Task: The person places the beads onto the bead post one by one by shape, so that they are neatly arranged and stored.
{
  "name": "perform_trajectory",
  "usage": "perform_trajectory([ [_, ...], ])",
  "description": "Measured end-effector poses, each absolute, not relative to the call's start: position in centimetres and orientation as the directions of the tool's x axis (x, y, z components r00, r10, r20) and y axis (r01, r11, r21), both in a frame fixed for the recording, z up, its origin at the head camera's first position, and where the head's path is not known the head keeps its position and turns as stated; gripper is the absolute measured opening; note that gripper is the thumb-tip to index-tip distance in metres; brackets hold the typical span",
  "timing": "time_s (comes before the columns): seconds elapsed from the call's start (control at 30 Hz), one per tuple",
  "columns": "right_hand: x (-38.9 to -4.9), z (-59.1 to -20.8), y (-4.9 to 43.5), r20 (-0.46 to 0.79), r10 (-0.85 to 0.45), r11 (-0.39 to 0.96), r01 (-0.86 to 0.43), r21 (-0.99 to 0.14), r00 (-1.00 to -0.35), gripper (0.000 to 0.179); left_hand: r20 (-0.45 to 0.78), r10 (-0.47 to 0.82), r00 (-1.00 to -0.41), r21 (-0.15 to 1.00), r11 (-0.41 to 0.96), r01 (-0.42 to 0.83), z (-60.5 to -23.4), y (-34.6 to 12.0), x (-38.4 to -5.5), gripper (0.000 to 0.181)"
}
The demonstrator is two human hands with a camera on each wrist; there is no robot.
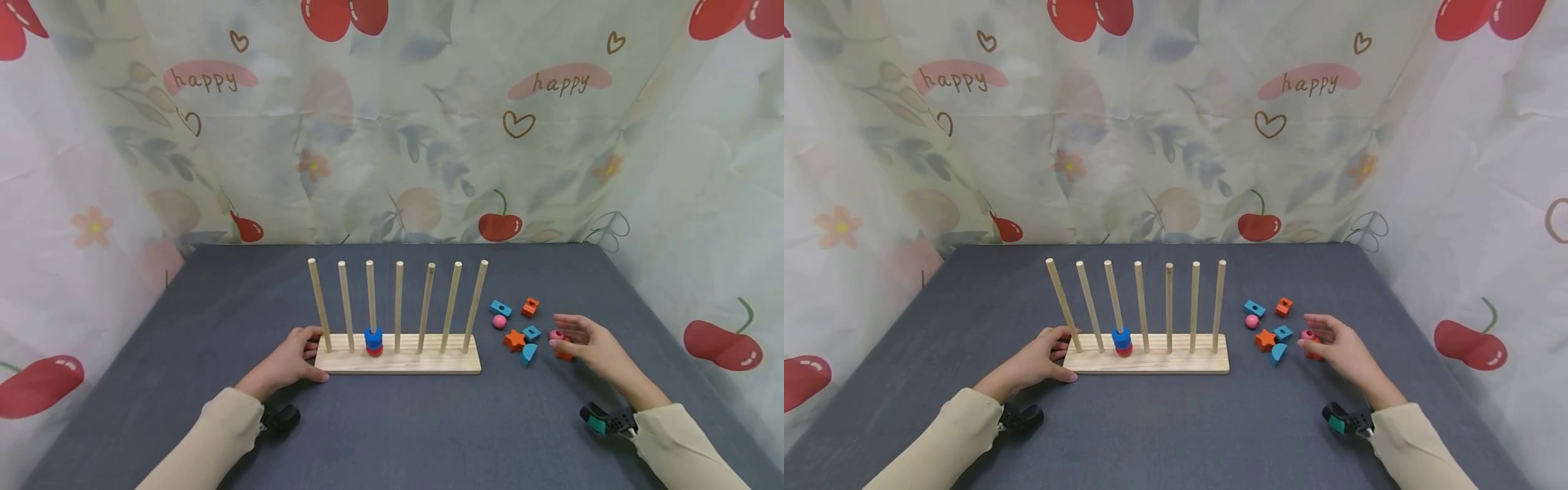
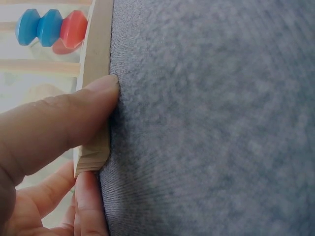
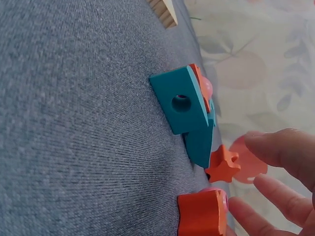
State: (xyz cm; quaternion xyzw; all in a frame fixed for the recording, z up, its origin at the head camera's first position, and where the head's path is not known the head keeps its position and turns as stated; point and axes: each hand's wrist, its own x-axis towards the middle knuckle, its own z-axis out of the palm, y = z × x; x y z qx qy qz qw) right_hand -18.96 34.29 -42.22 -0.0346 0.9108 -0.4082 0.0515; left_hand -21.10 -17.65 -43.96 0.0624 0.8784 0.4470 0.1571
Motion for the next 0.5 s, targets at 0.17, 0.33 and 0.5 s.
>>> perform_trajectory([
  [0.17, -19.28, -42.61, 34.46, -0.057, -0.103, 0.670, -0.027, -0.742, -0.993, 0.064, -0.222, 0.249, -0.943, 0.804, 0.594, -0.033, -44.04, -17.66, -21.14, 0.083],
  [0.33, -19.54, -42.97, 34.58, -0.051, -0.096, 0.691, -0.030, -0.722, -0.994, 0.061, -0.220, 0.250, -0.943, 0.801, 0.598, -0.029, -44.09, -17.71, -21.19, 0.084],
  [0.5, -19.77, -43.17, 34.54, -0.056, -0.080, 0.712, -0.018, -0.702, -0.995, 0.058, -0.223, 0.247, -0.943, 0.800, 0.599, -0.032, -44.07, -17.69, -21.14, 0.084],
])
